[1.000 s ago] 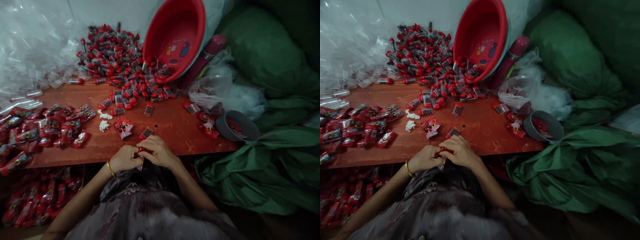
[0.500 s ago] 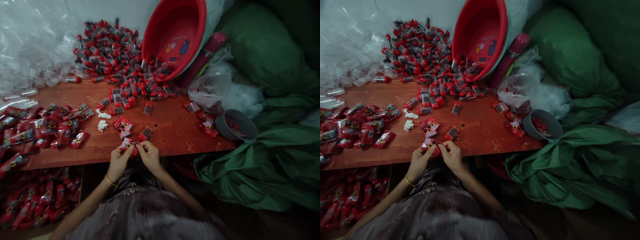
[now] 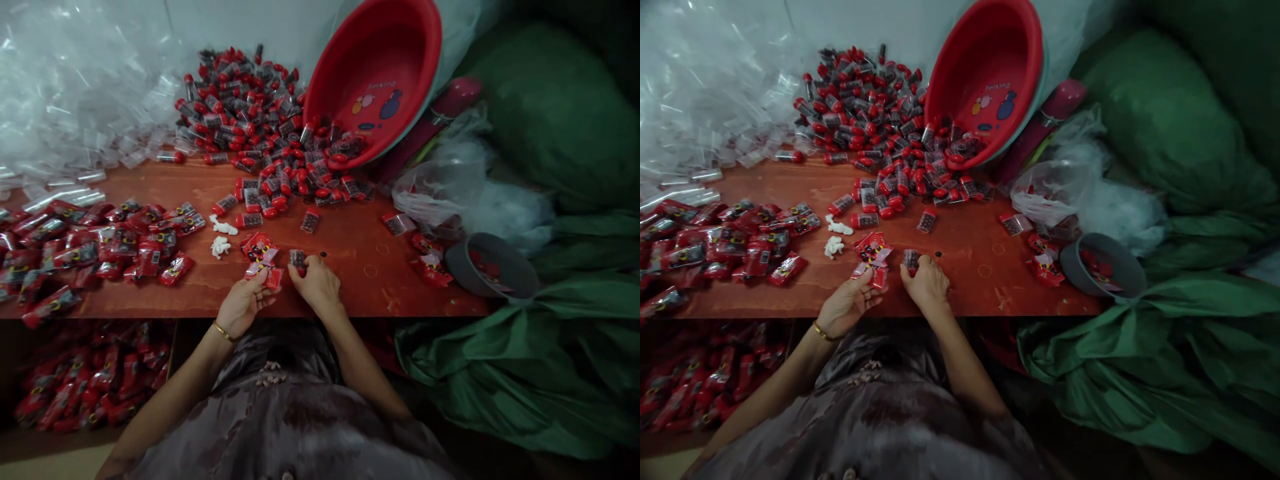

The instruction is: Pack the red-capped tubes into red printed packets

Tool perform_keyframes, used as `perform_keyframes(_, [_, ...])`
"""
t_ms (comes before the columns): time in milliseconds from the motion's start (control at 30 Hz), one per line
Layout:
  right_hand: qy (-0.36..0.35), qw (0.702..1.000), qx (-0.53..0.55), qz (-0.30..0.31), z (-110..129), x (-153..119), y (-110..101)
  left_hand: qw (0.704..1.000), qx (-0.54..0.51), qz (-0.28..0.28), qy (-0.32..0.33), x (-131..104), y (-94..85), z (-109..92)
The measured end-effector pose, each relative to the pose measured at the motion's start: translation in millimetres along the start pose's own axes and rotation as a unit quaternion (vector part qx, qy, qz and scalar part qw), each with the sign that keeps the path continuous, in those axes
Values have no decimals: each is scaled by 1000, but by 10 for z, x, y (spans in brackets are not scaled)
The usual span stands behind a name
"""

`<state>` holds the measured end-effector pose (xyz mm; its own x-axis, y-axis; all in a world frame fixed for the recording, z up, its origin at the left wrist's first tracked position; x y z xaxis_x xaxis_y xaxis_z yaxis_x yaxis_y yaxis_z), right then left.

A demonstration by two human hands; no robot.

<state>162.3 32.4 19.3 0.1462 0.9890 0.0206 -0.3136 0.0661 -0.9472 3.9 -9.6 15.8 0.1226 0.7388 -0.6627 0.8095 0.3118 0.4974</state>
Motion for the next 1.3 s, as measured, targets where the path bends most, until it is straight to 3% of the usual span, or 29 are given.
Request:
perform_keyframes(167, [-17,981,195,-11,-100,-124,-14,1000,-19,-12,-10,-13,-53,-7])
perform_keyframes(267, [-32,926,376,-10,-151,-345,-123,1000,-18,-11,-1,-6,-59,-1])
perform_keyframes(367, [-36,885,463,4,-114,-558,-209,1000,-22,-8,3,11,-22,30])
perform_keyframes(600, [-30,883,469,-8,-55,-672,-157,1000,-28,-4,1,9,55,73])
perform_keyframes(1133, [-2,843,523,126,46,-625,-80,992,-28,-53,108,38,16,52])
perform_keyframes(1300, [-6,855,507,114,28,-606,-80,988,-47,-73,125,54,17,71])
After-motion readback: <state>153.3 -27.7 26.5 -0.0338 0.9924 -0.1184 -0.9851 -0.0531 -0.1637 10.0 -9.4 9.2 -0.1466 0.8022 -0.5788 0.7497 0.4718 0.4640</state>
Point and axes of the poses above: each hand's wrist, its own x-axis towards the middle knuckle, its own y-axis out of the palm, z = x × y, the point moved 5 cm from there along x, towards the middle knuckle, and after that the axes turned 2 degrees about -x, right-handed, at the moved point
